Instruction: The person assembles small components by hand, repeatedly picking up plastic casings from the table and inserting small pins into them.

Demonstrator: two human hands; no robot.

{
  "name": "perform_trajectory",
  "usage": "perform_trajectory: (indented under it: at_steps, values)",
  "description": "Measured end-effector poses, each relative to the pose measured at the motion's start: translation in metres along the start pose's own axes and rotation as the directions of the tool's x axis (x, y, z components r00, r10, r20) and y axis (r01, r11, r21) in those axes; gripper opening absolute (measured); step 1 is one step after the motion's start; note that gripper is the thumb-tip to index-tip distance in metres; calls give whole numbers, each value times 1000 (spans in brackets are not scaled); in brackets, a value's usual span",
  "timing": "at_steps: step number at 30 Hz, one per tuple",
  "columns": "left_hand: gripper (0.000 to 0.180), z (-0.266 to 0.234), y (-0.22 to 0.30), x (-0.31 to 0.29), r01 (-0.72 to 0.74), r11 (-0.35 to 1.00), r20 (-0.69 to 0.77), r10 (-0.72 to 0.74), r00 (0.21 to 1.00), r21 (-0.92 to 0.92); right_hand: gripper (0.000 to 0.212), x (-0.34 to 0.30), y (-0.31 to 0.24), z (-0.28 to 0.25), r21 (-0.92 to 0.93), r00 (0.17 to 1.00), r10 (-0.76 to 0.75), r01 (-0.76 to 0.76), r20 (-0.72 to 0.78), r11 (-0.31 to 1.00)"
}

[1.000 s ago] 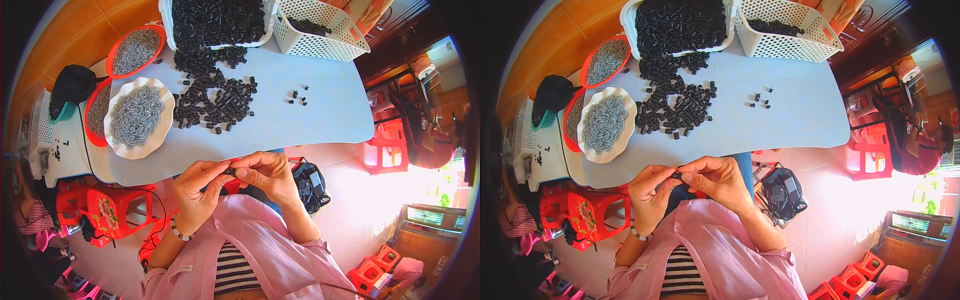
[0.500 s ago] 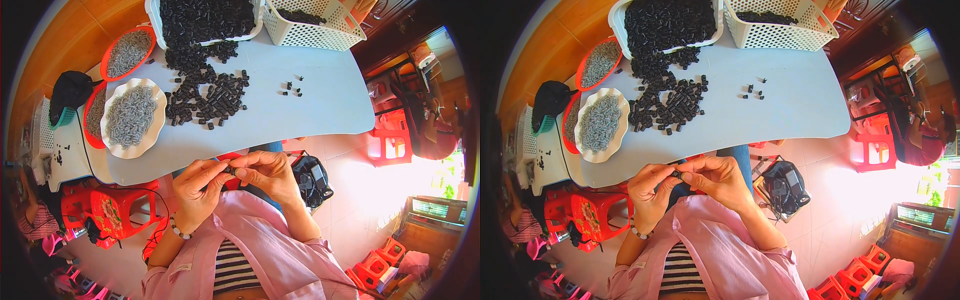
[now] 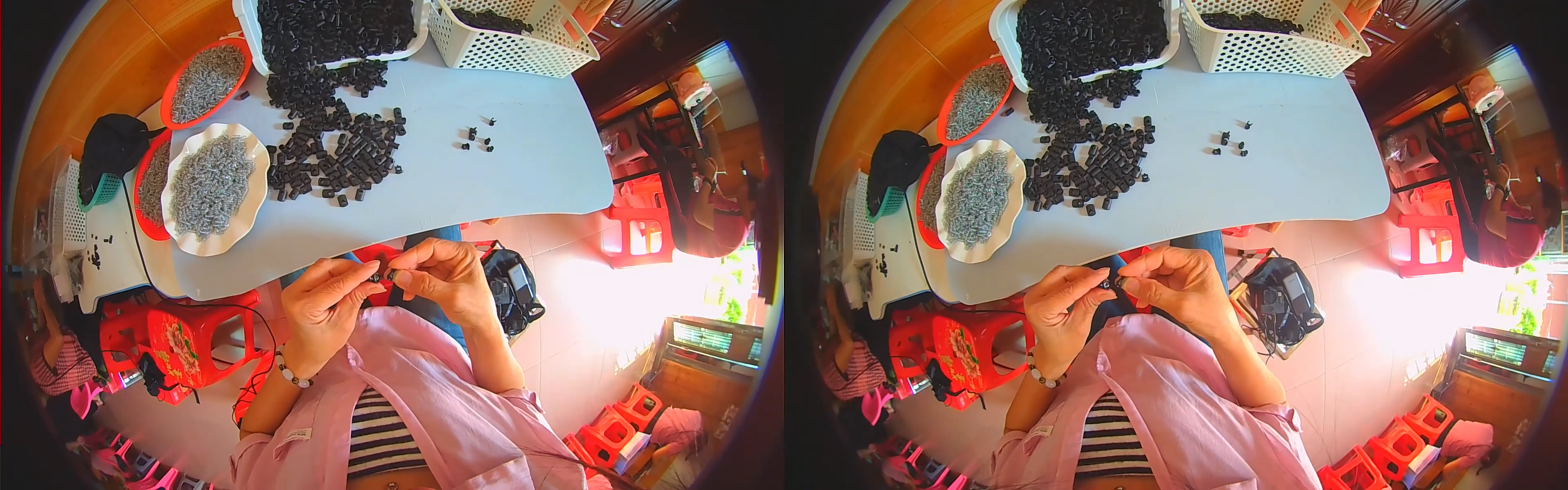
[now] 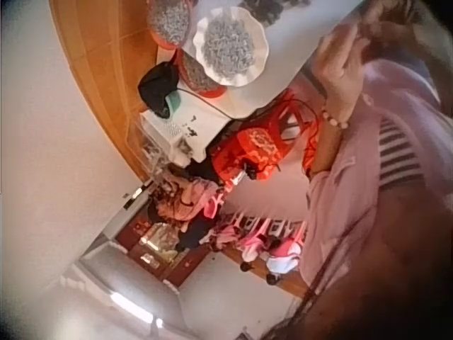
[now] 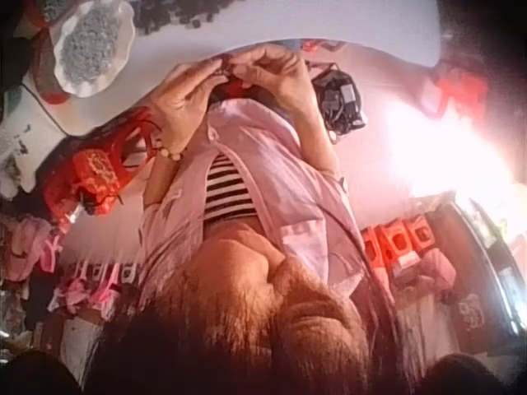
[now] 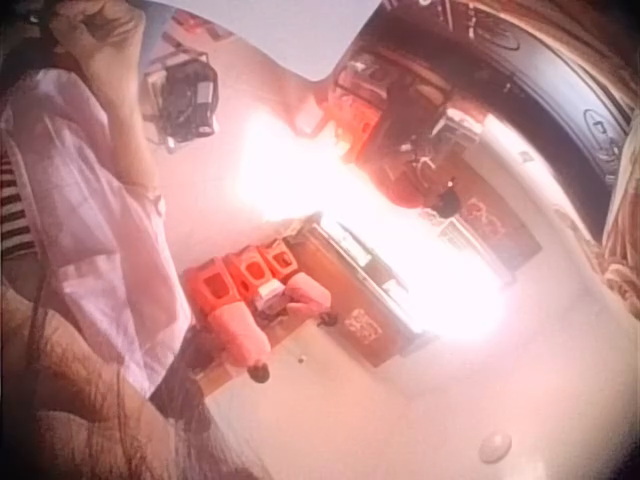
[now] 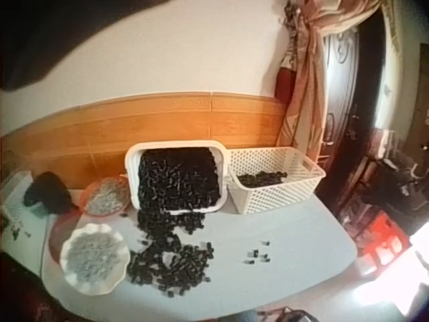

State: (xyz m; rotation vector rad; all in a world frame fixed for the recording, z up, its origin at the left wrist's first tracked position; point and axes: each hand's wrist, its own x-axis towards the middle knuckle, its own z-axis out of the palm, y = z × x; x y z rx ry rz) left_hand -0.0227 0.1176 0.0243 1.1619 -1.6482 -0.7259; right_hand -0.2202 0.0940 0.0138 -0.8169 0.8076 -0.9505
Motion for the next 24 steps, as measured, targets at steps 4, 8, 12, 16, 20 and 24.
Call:
perform_trajectory:
  at_steps: [4, 8, 12, 16, 20, 24]
  values:
    - [37, 0, -1, -2, 8, 1000, 13, -8, 1000, 2, 13, 0, 1, 4, -6, 1000, 7, -7, -13, 1000]
    - [38, 1, -3, -3, -10, 1000, 10, 10, 1000, 5, 15, -1, 2, 7, -33, 998, 39, -40, -52, 999]
    - [34, 3, -2, -5, 5, 999, -6, -5, 1000, 47, 17, -2, 4, 9, -103, 999, 0, -4, -37, 995]
    - [38, 2, -3, -4, -29, 997, 9, 28, 1000, 71, 17, -4, 5, 11, -111, 998, 11, -17, -55, 994]
    - [37, 2, -3, -5, -28, 996, 12, 27, 1000, 90, 18, -5, 7, 10, -135, 998, -20, 13, -54, 991]
    - [38, 2, -3, -5, -33, 994, 18, 32, 999, 104, 22, -6, 9, 11, -133, 998, -32, 25, -48, 991]
